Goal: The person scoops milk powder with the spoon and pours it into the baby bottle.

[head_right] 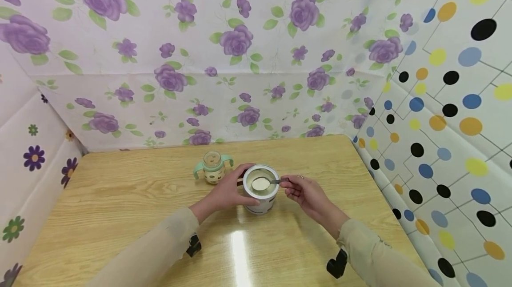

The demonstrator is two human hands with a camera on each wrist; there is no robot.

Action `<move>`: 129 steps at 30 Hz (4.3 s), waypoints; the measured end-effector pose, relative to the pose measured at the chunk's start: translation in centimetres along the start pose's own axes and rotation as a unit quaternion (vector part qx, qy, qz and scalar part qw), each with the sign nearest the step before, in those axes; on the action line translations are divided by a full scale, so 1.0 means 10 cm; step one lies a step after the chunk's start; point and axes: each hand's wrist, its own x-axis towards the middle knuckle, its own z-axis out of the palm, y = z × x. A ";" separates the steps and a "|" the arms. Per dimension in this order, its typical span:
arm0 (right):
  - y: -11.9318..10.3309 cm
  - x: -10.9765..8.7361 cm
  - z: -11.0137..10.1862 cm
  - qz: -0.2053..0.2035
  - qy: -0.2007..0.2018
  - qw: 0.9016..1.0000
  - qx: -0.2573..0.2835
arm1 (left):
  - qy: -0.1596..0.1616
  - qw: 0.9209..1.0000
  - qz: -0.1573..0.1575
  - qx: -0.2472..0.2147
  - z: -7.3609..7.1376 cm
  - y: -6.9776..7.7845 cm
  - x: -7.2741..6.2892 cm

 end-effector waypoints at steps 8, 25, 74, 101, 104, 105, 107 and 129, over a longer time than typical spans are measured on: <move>0.01 0.00 -0.02 -0.001 -0.005 1.000 0.004 | -0.020 0.999 0.016 0.027 -0.14 0.06 -0.02; 0.00 0.01 -0.02 -0.004 -0.004 1.000 0.000 | 0.057 0.985 0.020 0.163 -0.91 0.26 -0.19; -0.57 0.14 0.24 -0.028 -0.037 0.998 0.046 | 0.185 0.979 -0.082 0.028 -0.90 -0.58 -0.23; -0.81 1.07 1.07 -0.017 -0.094 0.988 -0.124 | 0.191 0.979 -0.074 0.015 -0.89 -0.59 -0.22; -0.77 1.15 1.09 -0.016 -0.100 0.985 -0.142 | 0.193 0.978 -0.075 0.011 -0.89 -0.59 -0.22; -0.76 1.17 1.10 -0.014 -0.102 0.984 -0.146 | 0.193 0.978 -0.075 0.011 -0.89 -0.59 -0.22; -0.73 1.20 1.12 -0.013 -0.104 0.982 -0.160 | 0.193 0.978 -0.076 0.013 -0.90 -0.59 -0.22; -0.63 1.29 1.39 -0.047 -0.122 0.939 -0.320 | 0.196 0.977 -0.075 0.019 -0.89 -0.62 -0.20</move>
